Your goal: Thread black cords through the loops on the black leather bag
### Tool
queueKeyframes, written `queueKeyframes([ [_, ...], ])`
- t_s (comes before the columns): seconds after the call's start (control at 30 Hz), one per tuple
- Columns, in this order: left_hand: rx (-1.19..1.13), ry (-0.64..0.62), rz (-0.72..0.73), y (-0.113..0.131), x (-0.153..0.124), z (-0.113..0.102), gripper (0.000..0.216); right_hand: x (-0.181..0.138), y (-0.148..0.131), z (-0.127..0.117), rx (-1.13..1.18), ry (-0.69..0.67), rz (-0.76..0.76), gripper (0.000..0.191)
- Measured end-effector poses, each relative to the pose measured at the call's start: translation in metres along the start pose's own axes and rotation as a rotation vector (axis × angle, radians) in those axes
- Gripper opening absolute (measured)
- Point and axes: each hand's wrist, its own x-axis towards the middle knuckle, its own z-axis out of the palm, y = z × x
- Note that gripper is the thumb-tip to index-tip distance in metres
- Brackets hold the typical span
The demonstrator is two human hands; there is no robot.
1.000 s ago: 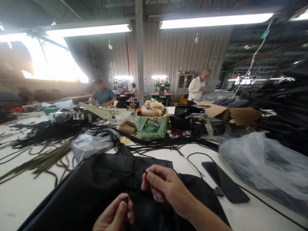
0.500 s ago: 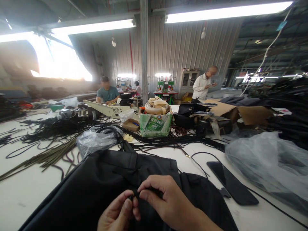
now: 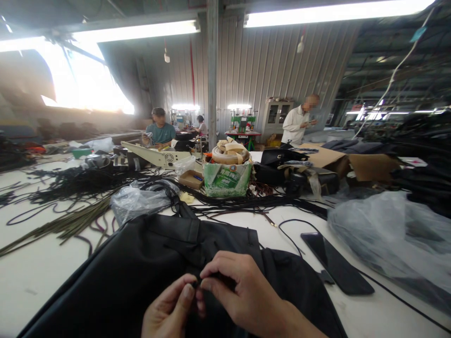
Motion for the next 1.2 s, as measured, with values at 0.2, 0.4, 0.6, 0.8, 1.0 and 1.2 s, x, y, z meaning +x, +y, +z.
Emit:
queueKeyframes([
  [0.2, 0.022, -0.071, -0.036, -0.002, 0.008, -0.014, 0.051, -0.002, -0.001, 0.000, -0.038, -0.011, -0.011, 0.011],
  [0.4, 0.042, -0.079, -0.033, -0.002, 0.005, -0.010, 0.053, -0.003, -0.002, -0.001, -0.082, -0.020, -0.035, 0.011],
  [0.6, 0.074, -0.112, 0.016, 0.001, 0.002, -0.006, 0.049, -0.004, -0.001, -0.001, -0.101, -0.042, -0.043, 0.012],
  [0.8, 0.126, -0.092, 0.045, 0.000, -0.002, -0.006, 0.050, -0.003, -0.003, -0.001, -0.162, -0.039, -0.093, 0.010],
  [1.0, 0.212, -0.130, 0.103, 0.001, -0.005, -0.004, 0.045, -0.005, -0.003, 0.000, -0.176, -0.022, -0.113, 0.011],
  [1.2, 0.261, -0.125, 0.135, 0.004, -0.008, 0.001, 0.042, -0.003, 0.000, 0.000, -0.080, 0.000, -0.095, 0.012],
])
